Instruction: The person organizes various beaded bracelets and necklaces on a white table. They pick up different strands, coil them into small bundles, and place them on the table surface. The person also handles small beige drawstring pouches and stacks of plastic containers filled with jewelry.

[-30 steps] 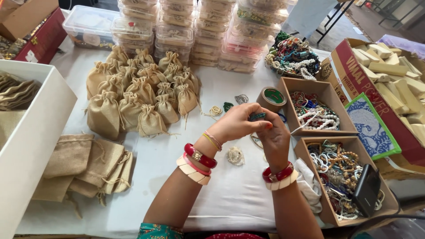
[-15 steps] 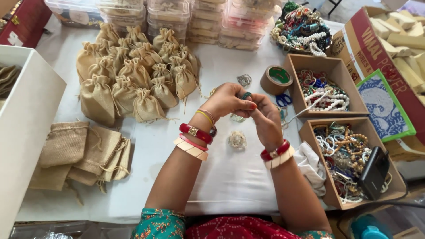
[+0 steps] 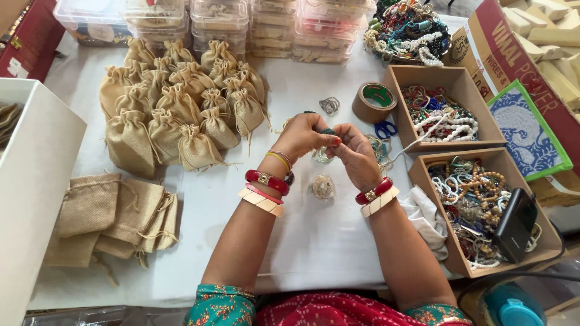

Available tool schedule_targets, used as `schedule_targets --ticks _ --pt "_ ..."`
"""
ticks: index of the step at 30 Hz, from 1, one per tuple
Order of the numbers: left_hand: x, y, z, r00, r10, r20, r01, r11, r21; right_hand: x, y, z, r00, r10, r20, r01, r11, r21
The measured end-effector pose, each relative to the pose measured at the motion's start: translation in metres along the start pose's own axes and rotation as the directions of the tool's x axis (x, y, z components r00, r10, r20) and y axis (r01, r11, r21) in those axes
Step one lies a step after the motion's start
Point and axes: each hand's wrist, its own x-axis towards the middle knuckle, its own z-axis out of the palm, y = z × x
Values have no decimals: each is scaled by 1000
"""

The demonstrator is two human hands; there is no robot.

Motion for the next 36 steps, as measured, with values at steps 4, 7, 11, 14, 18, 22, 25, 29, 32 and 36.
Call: schedule_targets --ticks 4,7,11,14,18,22,25,29,32,36 --pt "9 -14 -9 996 85 -17 -79 971 226 2 8 -1 996 -78 -47 70 986 -153" --pt "10 -18 -15 998 40 50 -46 991 125 1 2 12 989 -126 -76 99 952 -291" --pt "9 -16 -16 997 2 71 -5 999 43 1 0 11 994 -39 -107 7 959 -284" --pt "8 -11 -14 996 -3 89 -2 998 61 2 6 4 993 -47 -107 23 976 -215" --pt "13 -19 -23 988 -49 144 57 997 -50 1 2 -1 995 -64 -81 51 985 -163" --pt "5 -12 -29 966 -28 257 81 977 -197 0 -4 -6 998 -13 -63 8 996 -85" --pt "4 -12 -28 965 10 262 28 990 -140 -1 -8 -5 997 35 -67 -36 999 -8" --pt "13 -23 -25 980 54 192 -41 997 -73 -2 -12 -6 994 84 -73 -79 994 72" --pt "0 -3 -22 972 25 234 -17 999 -36 -3 -13 -5 987 130 -99 -120 987 106" --pt "-2 1 -24 970 -7 243 18 999 -41 -2 -12 -3 980 148 -130 -131 983 127"
